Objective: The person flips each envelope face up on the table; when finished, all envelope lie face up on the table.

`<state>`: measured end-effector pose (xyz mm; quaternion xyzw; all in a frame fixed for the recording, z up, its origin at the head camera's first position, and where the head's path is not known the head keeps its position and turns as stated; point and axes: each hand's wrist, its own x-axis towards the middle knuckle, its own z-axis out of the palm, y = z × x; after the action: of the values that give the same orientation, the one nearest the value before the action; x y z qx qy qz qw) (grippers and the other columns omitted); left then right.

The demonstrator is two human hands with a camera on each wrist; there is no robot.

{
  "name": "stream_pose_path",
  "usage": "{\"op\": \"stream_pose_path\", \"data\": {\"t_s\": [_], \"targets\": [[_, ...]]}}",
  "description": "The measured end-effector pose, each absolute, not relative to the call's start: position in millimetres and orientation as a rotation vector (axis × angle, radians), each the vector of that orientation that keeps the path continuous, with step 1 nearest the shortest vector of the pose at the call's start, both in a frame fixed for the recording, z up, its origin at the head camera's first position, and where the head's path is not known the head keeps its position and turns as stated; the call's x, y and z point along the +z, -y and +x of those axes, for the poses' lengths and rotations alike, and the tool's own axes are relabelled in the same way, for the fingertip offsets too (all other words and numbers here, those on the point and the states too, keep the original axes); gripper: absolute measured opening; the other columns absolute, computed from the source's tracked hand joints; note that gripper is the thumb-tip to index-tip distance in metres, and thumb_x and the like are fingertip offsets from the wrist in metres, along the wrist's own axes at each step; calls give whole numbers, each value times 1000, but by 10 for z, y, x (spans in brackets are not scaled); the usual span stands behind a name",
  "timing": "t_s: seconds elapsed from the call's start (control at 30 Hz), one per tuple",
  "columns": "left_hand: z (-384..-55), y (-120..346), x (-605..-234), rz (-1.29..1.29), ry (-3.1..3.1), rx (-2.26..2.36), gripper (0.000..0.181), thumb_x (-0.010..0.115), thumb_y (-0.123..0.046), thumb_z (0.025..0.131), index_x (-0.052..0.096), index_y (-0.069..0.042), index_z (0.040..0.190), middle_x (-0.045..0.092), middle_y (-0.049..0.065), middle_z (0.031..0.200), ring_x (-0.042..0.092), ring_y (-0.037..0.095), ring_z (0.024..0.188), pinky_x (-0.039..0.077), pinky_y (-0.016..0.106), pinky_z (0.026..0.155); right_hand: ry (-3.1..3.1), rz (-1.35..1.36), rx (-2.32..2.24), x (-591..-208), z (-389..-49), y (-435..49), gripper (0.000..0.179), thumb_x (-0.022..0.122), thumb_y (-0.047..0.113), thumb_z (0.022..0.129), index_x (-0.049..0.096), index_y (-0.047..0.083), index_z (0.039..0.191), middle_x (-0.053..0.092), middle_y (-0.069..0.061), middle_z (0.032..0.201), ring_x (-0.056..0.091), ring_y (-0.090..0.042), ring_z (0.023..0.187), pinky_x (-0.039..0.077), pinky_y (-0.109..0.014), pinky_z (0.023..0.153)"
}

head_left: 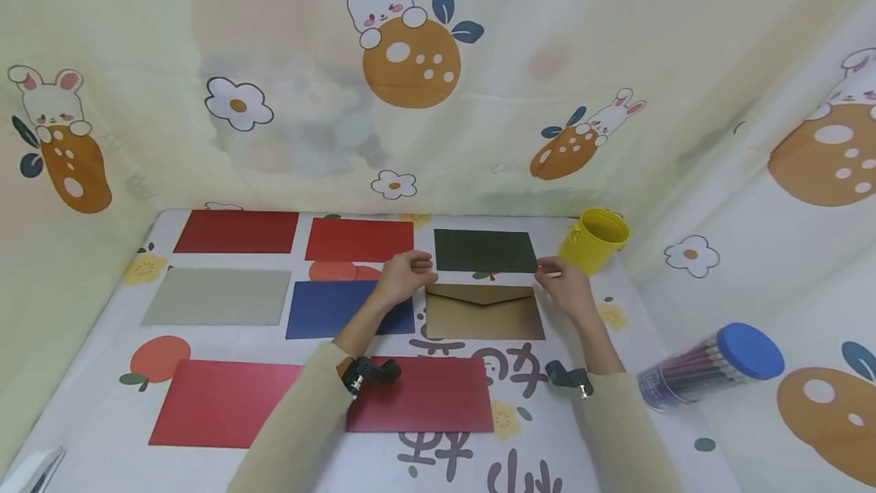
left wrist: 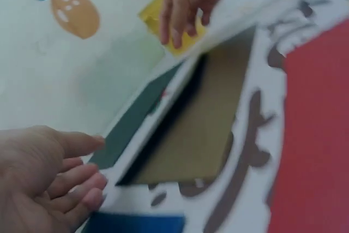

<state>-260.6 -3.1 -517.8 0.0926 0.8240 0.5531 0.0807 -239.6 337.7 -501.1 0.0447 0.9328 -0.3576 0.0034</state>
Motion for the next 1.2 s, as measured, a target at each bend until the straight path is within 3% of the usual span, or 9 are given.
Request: {"op": "stream_pose_path", "data": {"t_s": [0.23,0.43,0.8,1.2], "targets": [[-2723,-137,-5176,232,-2310,1714,58,77,-14,88,56,3,139,65,17,133,63,29,123,51,40,101,-2860,253,-1207,-5076,-2638,-3370,53,59,18,98,45,0,146,56,-27,138,56,-44,124,47,-54,102],[-2737,-208,-5176,232,-2274,1702,57,75,-14,91,54,3,141,62,17,136,61,29,125,50,39,102,-2824,332,-1165,-5097,-2659,-3388,55,57,19,100,41,0,149,52,-28,142,53,-44,126,45,-54,105],[-2731,-161,-5152,83,-2321,1733,44,68,-10,94,60,0,136,69,15,127,66,27,117,55,37,94,-2774,380,-1259,-5026,-2627,-3301,45,55,17,101,53,-4,141,58,-26,136,59,-37,113,50,-47,98],[-2752,-53,-5113,63,-2445,1663,39,72,-13,92,66,-1,129,73,13,115,69,26,106,57,35,87,-2757,411,-1364,-5021,-2612,-3306,36,57,13,100,62,-6,131,58,-26,137,51,-39,131,43,-49,109]]}}
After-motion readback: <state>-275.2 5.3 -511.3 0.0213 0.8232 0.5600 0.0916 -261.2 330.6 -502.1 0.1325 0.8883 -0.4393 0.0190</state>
